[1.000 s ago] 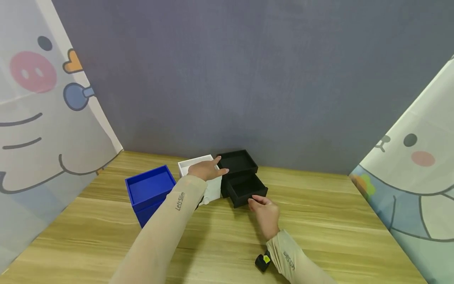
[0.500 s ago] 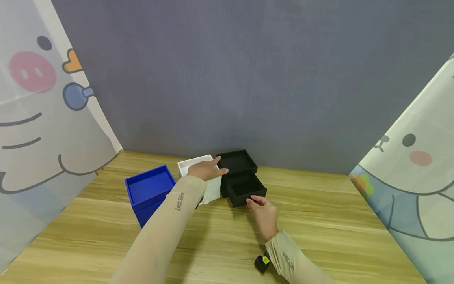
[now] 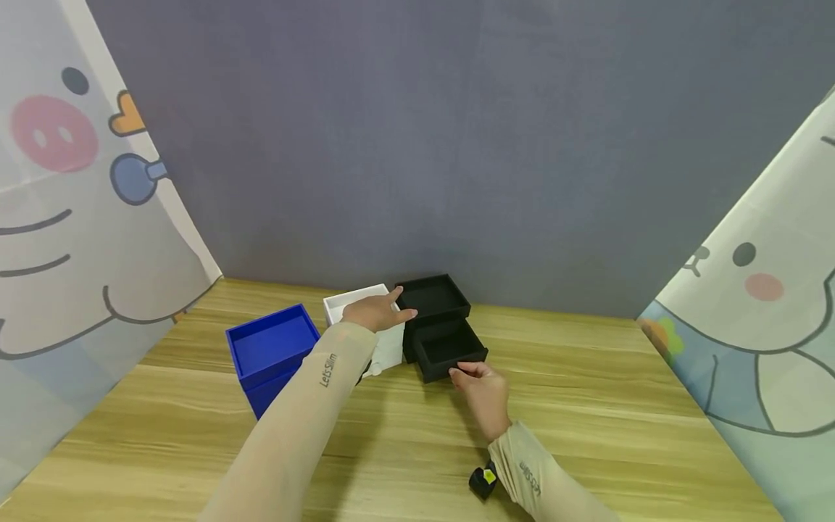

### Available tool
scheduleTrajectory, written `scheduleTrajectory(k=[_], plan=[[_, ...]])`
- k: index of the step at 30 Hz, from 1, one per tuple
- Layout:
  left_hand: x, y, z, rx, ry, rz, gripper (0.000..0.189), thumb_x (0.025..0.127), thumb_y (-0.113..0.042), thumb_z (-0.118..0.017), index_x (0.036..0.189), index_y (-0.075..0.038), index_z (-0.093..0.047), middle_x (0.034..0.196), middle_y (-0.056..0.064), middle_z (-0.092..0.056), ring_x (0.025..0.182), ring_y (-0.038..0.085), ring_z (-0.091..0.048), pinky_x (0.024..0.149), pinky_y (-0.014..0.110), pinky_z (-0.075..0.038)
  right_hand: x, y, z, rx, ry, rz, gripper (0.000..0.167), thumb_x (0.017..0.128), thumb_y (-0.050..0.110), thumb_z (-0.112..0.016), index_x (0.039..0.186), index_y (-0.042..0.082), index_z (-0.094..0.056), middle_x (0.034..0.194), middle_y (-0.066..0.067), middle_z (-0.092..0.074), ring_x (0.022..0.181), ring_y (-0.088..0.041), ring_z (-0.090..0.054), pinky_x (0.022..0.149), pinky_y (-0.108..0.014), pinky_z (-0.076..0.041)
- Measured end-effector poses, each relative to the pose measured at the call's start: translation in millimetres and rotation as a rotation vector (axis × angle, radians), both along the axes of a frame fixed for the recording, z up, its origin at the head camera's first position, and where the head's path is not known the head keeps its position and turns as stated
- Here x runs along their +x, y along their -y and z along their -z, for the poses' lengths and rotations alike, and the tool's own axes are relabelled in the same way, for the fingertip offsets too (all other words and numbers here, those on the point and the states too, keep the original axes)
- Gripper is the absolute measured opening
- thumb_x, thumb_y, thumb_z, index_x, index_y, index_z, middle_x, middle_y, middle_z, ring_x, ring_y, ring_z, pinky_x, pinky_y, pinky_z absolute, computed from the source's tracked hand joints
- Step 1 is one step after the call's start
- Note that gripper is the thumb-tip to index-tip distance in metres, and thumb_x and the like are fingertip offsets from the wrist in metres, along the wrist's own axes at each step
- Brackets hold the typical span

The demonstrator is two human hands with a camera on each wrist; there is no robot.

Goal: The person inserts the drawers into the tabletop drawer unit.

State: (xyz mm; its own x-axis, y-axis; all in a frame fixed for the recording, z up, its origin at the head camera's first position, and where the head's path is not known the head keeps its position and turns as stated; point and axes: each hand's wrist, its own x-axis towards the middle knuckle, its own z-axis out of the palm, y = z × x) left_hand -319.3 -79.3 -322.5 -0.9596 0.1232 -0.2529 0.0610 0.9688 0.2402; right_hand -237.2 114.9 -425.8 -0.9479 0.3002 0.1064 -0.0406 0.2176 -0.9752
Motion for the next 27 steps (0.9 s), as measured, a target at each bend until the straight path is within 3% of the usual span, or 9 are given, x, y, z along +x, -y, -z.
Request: scheduleTrajectory(k=[7, 14, 19, 25, 27], plan=[[2.6, -0.1, 0.3, 0.006, 0.000, 0.010, 0.075, 0.092, -0.066, -0.040, 0.154, -0.034, -0.014, 0.073, 0.001, -0.060, 0.055, 0.015, -0.046, 0.049, 0.029, -0.031, -3.0, -2.0, -3.4, 0.033, -0.006, 0.028, 0.017, 0.075, 0.008, -0.077, 0.087, -0.004, -0.075, 0.062, -0.004, -0.068, 0.058, -0.009, -0.061, 0.057, -0.020, -0.046], [1.3, -0.5, 1.9, 0.002, 0.004, 0.016, 0.075, 0.092, -0.067, -0.040, 0.154, -0.034, -0.013, 0.070, 0.005, -0.059, 0.048, 0.014, -0.035, 0.046, 0.028, -0.028, -5.8, -4.5, -5.6, -0.022, 0.016, 0.015, 0.020, 0.077, 0.009, -0.076, 0.090, -0.006, -0.074, 0.066, -0.006, -0.070, 0.059, -0.010, -0.063, 0.057, -0.019, -0.047], [0.5, -0.1, 2.3, 0.008, 0.007, 0.021, 0.076, 0.092, -0.067, -0.040, 0.154, -0.034, -0.012, 0.070, 0.005, -0.059, 0.048, 0.014, -0.035, 0.046, 0.028, -0.028, -6.7, -5.3, -5.9, -0.014, -0.016, 0.021, 0.017, 0.078, 0.005, -0.075, 0.089, -0.007, -0.073, 0.066, -0.008, -0.070, 0.058, -0.011, -0.063, 0.055, -0.019, -0.048], [0.0, 2.3, 2.3, 0.023, 0.005, 0.017, 0.076, 0.092, -0.067, -0.041, 0.154, -0.034, -0.013, 0.069, 0.005, -0.060, 0.048, 0.013, -0.036, 0.046, 0.029, -0.029, -6.1, -5.3, -5.7, 0.054, -0.047, -0.057, 0.018, 0.078, 0.005, -0.075, 0.089, -0.008, -0.071, 0.067, -0.007, -0.069, 0.058, -0.013, -0.063, 0.054, -0.021, -0.049], [-0.1, 3.7, 2.7, 0.023, 0.008, 0.014, 0.076, 0.092, -0.066, -0.041, 0.154, -0.034, -0.012, 0.070, 0.005, -0.060, 0.047, 0.013, -0.035, 0.046, 0.029, -0.029, -7.1, -5.2, -3.6, 0.012, -0.040, -0.087, 0.016, 0.079, 0.002, -0.074, 0.088, -0.009, -0.069, 0.068, -0.007, -0.068, 0.059, -0.013, -0.063, 0.055, -0.022, -0.050]])
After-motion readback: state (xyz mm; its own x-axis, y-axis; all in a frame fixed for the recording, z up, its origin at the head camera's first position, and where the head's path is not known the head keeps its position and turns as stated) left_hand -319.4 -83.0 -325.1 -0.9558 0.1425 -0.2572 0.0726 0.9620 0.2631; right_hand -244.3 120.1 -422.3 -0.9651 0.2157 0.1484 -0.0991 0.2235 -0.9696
